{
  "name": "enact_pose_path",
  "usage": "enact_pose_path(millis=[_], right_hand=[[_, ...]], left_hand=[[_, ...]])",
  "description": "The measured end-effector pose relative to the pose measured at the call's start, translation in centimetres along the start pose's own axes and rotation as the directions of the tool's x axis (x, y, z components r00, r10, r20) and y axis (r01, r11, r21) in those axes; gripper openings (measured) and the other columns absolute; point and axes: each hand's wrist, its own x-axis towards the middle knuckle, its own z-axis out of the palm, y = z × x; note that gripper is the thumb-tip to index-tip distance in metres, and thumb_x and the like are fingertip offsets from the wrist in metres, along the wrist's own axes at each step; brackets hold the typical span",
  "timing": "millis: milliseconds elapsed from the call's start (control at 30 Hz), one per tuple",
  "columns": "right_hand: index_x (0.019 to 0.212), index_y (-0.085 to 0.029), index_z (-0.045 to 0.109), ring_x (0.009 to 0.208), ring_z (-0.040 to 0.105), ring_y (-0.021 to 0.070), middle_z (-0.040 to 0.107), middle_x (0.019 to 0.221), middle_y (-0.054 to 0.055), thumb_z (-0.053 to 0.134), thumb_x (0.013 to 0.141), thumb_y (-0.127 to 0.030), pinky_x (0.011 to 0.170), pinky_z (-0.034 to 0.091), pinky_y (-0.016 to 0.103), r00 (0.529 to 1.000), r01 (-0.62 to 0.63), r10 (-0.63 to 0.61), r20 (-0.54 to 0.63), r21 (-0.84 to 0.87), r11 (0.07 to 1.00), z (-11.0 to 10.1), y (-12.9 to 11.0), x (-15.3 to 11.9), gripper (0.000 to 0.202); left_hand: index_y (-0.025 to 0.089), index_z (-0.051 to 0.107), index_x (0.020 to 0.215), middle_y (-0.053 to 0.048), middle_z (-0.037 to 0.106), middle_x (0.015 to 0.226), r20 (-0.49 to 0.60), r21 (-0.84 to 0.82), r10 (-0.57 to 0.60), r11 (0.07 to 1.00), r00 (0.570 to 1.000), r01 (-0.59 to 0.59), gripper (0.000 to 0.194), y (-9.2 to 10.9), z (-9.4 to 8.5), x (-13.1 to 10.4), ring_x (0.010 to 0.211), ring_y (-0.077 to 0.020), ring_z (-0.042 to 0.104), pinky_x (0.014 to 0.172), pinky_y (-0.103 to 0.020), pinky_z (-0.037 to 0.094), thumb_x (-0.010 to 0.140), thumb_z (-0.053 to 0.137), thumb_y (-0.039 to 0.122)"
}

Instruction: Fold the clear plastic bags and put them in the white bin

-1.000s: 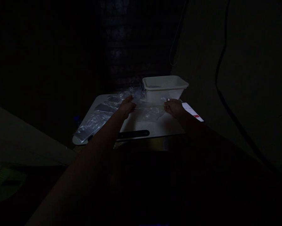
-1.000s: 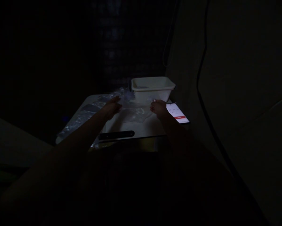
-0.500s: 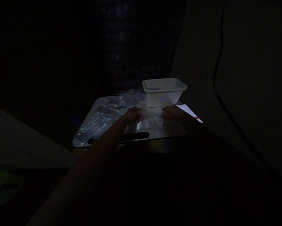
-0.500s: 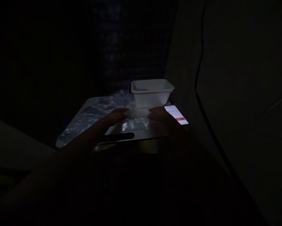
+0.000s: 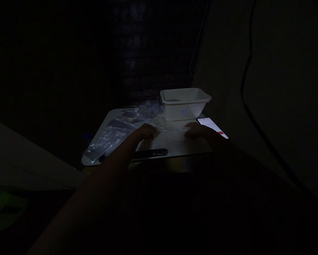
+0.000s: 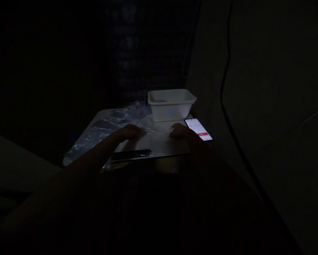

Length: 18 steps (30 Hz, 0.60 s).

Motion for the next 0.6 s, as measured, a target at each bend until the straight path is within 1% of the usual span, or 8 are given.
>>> enact_pose_path(millis=[67, 133, 200, 233, 300, 367, 467, 600], right_hand=[[0.090, -0.017, 0.050, 0.044, 0.052, 0.0101, 0.056, 0.053, -0.001, 0.061, 0.056, -0.013, 0.040, 0.040, 0.019, 0.997, 0.009, -0.022, 0.068, 0.197, 0.980, 0.0, 0.0, -0.1, 0.036], [0.077, -0.018, 0.051, 0.045, 0.053, 0.0103, 0.056, 0.052, -0.001, 0.059, 0.060, -0.019, 0.040, 0.041, 0.019, 0.993, 0.013, -0.053, 0.104, 0.349, 0.937, 0.0, 0.1, 0.1, 0.018], [0.070, -0.018, 0.051, 0.048, 0.055, 0.0109, 0.058, 0.053, 0.000, 0.057, 0.063, -0.021, 0.042, 0.043, 0.020, 0.990, 0.007, -0.070, 0.122, 0.451, 0.892, 0.0, 0.2, 0.4, 0.010], [0.069, -0.017, 0.051, 0.050, 0.056, 0.0116, 0.058, 0.054, 0.001, 0.057, 0.063, -0.020, 0.044, 0.044, 0.020, 0.989, -0.009, -0.068, 0.134, 0.500, 0.866, 0.0, 0.2, 0.5, 0.010], [0.073, -0.016, 0.051, 0.053, 0.058, 0.0138, 0.060, 0.056, 0.004, 0.057, 0.064, -0.020, 0.047, 0.046, 0.023, 0.986, -0.049, -0.050, 0.160, 0.562, 0.826, 0.0, 0.4, 0.8, 0.012], [0.077, -0.016, 0.050, 0.055, 0.058, 0.0157, 0.061, 0.058, 0.006, 0.056, 0.066, -0.025, 0.048, 0.047, 0.026, 0.984, -0.087, -0.027, 0.178, 0.597, 0.798, 0.1, 0.5, 0.9, 0.016], [0.082, -0.017, 0.047, 0.055, 0.058, 0.0167, 0.061, 0.061, 0.007, 0.049, 0.069, -0.037, 0.047, 0.046, 0.027, 0.976, -0.153, 0.012, 0.218, 0.642, 0.751, 0.1, 0.6, 1.0, 0.024], [0.088, -0.014, 0.044, 0.055, 0.058, 0.0173, 0.061, 0.068, 0.012, 0.037, 0.073, -0.047, 0.046, 0.044, 0.028, 0.956, -0.213, 0.012, 0.294, 0.662, 0.718, 0.1, 0.3, 0.7, 0.037]], left_hand=[[0.012, 0.058, 0.077, -0.001, 0.055, 0.054, -0.065, 0.188, 0.054, 0.981, 0.996, -0.041, 0.015, -0.3, -0.3, 0.3, 0.058, -0.0156, 0.056, 0.054, -0.025, 0.044, 0.063, 0.057, 0.017], [0.014, 0.060, 0.074, -0.005, 0.058, 0.068, -0.130, 0.378, 0.143, 0.922, 0.981, -0.085, 0.017, -0.6, -0.6, 0.4, 0.076, -0.0213, 0.056, 0.064, -0.028, 0.043, 0.058, 0.061, 0.019], [0.015, 0.059, 0.080, -0.009, 0.057, 0.087, -0.168, 0.521, 0.253, 0.843, 0.953, -0.132, 0.024, -0.6, -0.5, 0.3, 0.093, -0.0257, 0.049, 0.075, -0.031, 0.039, 0.057, 0.060, 0.022], [0.015, 0.058, 0.086, -0.011, 0.054, 0.095, -0.159, 0.579, 0.314, 0.797, 0.936, -0.170, 0.028, -0.5, -0.2, 0.1, 0.098, -0.0264, 0.045, 0.079, -0.032, 0.036, 0.060, 0.058, 0.024], [0.011, 0.053, 0.099, -0.015, 0.048, 0.106, -0.057, 0.703, 0.434, 0.657, 0.899, -0.273, 0.035, -0.2, 0.9, -0.3, 0.103, -0.0263, 0.041, 0.084, -0.034, 0.032, 0.068, 0.048, 0.029], [0.006, 0.042, 0.111, -0.018, 0.041, 0.116, 0.088, 0.735, 0.464, 0.567, 0.881, -0.372, 0.044, -0.1, 2.6, -0.9, 0.110, -0.0250, 0.033, 0.088, -0.033, 0.027, 0.077, 0.034, 0.033], [0.002, 0.023, 0.122, -0.020, 0.020, 0.129, 0.173, 0.775, 0.420, 0.500, 0.891, -0.386, 0.059, -0.5, 5.2, -2.1, 0.119, -0.0277, 0.013, 0.093, -0.038, 0.018, 0.078, 0.027, 0.041], [0.001, 0.016, 0.125, -0.020, 0.011, 0.132, 0.231, 0.819, 0.370, 0.425, 0.900, -0.385, 0.062, -1.3, 6.8, -3.5, 0.120, -0.0270, 0.006, 0.094, -0.041, 0.012, 0.080, 0.018, 0.043]])
